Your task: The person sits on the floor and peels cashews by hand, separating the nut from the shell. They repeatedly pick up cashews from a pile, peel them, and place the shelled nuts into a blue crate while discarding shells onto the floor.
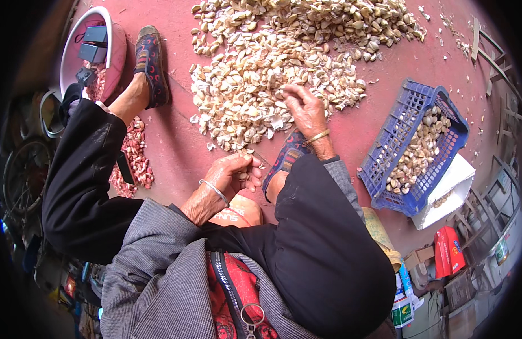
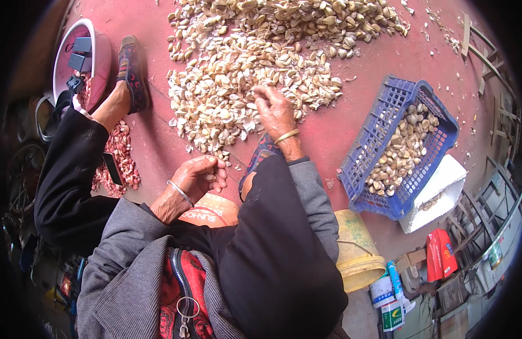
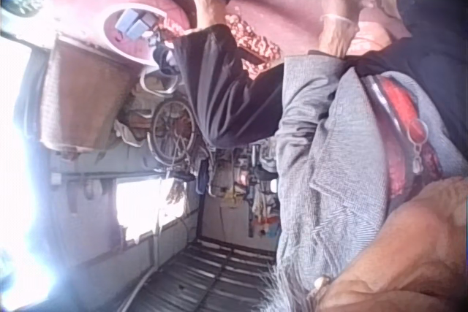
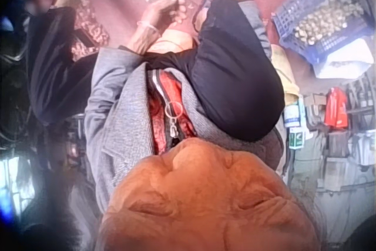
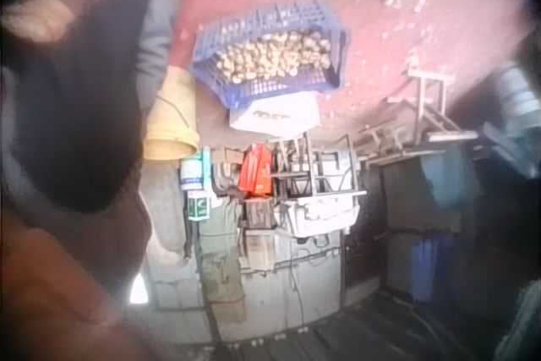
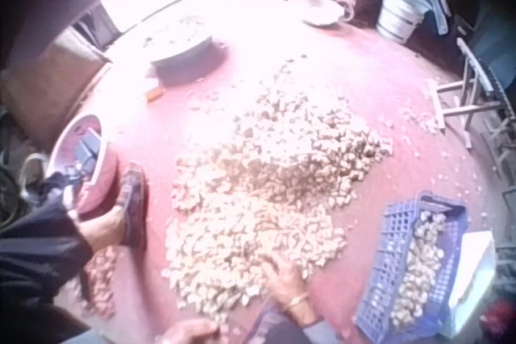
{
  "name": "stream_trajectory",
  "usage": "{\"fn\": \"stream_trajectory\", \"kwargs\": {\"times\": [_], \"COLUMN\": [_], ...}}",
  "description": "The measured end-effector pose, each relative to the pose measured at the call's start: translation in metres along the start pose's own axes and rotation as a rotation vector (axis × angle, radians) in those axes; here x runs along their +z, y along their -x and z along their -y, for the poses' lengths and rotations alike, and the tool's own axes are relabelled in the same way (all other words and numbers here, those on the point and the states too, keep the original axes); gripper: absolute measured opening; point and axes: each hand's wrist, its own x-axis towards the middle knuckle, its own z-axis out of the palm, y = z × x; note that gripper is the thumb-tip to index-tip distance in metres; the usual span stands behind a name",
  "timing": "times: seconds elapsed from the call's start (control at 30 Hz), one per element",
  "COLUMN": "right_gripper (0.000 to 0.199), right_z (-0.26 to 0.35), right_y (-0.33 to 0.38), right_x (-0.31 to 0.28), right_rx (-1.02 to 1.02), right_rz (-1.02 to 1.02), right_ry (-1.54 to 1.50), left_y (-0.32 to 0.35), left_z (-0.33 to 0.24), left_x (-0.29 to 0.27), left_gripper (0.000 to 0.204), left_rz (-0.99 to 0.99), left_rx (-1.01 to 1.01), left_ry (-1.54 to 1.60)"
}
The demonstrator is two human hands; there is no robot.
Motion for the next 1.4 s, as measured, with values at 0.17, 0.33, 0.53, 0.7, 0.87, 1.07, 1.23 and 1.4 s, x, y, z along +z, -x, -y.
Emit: {"fn": "stream_trajectory", "kwargs": {"times": [0.17, 0.33, 0.53, 0.7, 0.87, 1.07, 1.23, 1.4], "right_gripper": [0.016, 0.018, 0.025, 0.020, 0.015, 0.017, 0.012, 0.011], "right_z": [0.008, 0.022, 0.016, 0.009, 0.008, 0.000, -0.004, -0.005], "right_y": [-0.010, -0.024, -0.042, -0.029, 0.003, 0.008, 0.012, 0.014], "right_x": [0.001, 0.015, 0.012, -0.013, 0.002, 0.010, 0.010, 0.011], "right_rx": [0.000, -0.271, -0.299, -0.271, -0.199, -0.274, -0.297, -0.304], "right_rz": [-0.190, -0.155, -0.151, -0.219, 0.037, 0.011, 0.038, 0.040], "right_ry": [0.018, 0.221, 0.636, 0.436, 0.559, 0.667, 0.666, 0.675], "left_y": [0.001, 0.000, -0.001, -0.003, -0.002, -0.003, -0.004, -0.003], "left_z": [-0.001, 0.000, 0.000, 0.000, -0.001, 0.001, 0.001, 0.002], "left_x": [0.000, 0.001, 0.001, 0.003, 0.005, 0.007, 0.007, 0.007], "left_gripper": [0.027, 0.026, 0.026, 0.027, 0.026, 0.026, 0.026, 0.027], "left_rz": [-0.015, -0.032, -0.042, -0.052, -0.079, -0.086, -0.058, -0.055], "left_rx": [0.003, -0.010, 0.008, -0.001, -0.003, -0.005, 0.004, 0.010], "left_ry": [-0.012, -0.015, -0.020, -0.008, -0.017, -0.019, -0.030, -0.049]}}
